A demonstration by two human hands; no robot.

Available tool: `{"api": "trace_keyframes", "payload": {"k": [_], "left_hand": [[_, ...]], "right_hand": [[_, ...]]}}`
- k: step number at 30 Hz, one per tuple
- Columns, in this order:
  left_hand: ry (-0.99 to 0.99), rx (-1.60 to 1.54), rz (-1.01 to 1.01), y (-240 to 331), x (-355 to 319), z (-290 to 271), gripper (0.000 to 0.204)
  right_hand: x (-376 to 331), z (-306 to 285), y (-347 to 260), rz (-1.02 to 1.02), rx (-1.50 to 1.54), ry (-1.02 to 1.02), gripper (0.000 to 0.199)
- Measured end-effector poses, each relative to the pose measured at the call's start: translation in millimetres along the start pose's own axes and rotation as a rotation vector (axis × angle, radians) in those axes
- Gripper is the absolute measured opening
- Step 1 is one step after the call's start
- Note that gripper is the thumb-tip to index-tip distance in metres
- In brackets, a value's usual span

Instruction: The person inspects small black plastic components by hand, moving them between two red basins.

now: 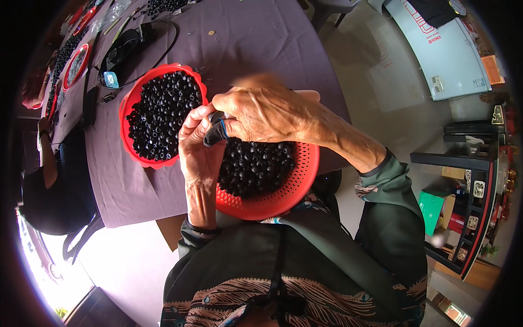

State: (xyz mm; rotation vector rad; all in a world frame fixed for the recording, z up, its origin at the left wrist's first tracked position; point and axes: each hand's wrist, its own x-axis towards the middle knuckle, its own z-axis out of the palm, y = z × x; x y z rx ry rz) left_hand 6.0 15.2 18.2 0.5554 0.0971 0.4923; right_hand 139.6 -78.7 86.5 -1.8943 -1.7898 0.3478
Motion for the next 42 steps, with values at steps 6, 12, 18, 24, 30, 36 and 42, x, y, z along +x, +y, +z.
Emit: {"api": "trace_keyframes", "payload": {"k": [6,12,18,24,30,36,42], "left_hand": [[0.084,-0.109,-0.085,-2,1,1,0.016],[0.183,0.037,-0.09,-6,2,2,0.011],[0.235,0.2,-0.045,-3,2,-3,0.007],[0.169,0.089,-0.052,-3,4,-10,0.008],[0.077,-0.226,-0.087,1,4,-10,0.014],[0.006,-0.255,-0.101,-1,4,-8,0.019],[0.035,-0.119,-0.081,-3,2,-9,0.02]], "right_hand": [[-2,1,-1,-0.044,0.017,0.09,0.023],[-9,1,0,-0.02,0.065,0.096,0.02],[-12,6,8,0.045,0.116,0.066,0.02],[-11,7,12,0.073,0.137,0.043,0.015],[-6,11,11,0.08,0.183,0.015,0.027],[10,2,-4,0.084,0.102,-0.015,0.018],[8,4,0,0.075,0.051,0.015,0.02]]}}
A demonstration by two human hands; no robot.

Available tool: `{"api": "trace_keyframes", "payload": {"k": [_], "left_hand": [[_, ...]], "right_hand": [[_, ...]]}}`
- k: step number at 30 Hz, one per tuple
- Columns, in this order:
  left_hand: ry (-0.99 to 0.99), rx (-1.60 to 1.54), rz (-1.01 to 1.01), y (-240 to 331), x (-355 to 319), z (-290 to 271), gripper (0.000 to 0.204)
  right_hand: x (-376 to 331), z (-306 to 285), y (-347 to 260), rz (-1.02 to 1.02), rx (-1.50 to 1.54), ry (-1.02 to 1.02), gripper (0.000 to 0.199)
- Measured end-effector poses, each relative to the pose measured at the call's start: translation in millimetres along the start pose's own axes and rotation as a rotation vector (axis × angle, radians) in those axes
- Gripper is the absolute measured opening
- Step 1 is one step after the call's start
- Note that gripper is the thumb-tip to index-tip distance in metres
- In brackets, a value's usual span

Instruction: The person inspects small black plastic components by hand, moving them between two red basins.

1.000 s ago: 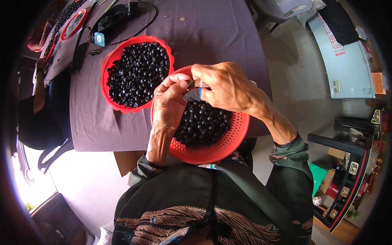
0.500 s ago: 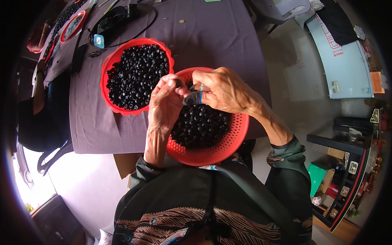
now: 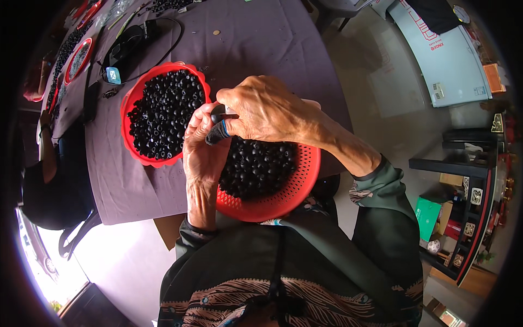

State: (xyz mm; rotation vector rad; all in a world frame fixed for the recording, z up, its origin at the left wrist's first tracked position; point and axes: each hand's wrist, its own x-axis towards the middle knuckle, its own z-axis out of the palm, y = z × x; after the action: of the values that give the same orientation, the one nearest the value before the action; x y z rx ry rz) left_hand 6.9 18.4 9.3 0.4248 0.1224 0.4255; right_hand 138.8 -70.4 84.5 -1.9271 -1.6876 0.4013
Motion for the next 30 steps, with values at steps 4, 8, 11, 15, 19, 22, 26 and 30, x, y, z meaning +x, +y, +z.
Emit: {"api": "trace_keyframes", "payload": {"k": [4,8,11,15,19,22,26,30], "left_hand": [[0.012,0.051,0.04,0.8,-1.0,3.8,0.019],[0.008,0.106,0.058,2.1,-1.3,4.9,0.019],[0.016,0.117,0.064,2.8,-1.5,3.8,0.018],[0.022,0.117,0.067,2.8,-1.3,5.5,0.017],[0.026,0.128,0.067,1.8,-1.5,5.2,0.016],[0.031,0.085,0.054,1.3,-1.3,6.5,0.017],[0.015,0.05,0.035,1.2,-1.3,8.5,0.017],[0.012,0.011,0.049,-0.6,-1.0,10.0,0.016]], "right_hand": [[-0.5,-1.5,-0.8,0.01,-0.021,-0.025,0.018],[-0.6,1.3,0.9,0.013,-0.013,-0.023,0.018],[-0.6,-0.3,-1.1,-0.017,-0.04,-0.019,0.017],[-2.6,3.4,1.0,-0.005,-0.002,-0.016,0.016],[-4.1,3.5,0.7,-0.053,-0.003,0.032,0.015],[-4.4,-0.3,-0.3,-0.064,-0.004,0.007,0.016],[-4.5,-3.3,-0.4,-0.022,-0.003,0.03,0.017],[-4.9,0.6,3.7,-0.053,0.003,0.014,0.018]]}}
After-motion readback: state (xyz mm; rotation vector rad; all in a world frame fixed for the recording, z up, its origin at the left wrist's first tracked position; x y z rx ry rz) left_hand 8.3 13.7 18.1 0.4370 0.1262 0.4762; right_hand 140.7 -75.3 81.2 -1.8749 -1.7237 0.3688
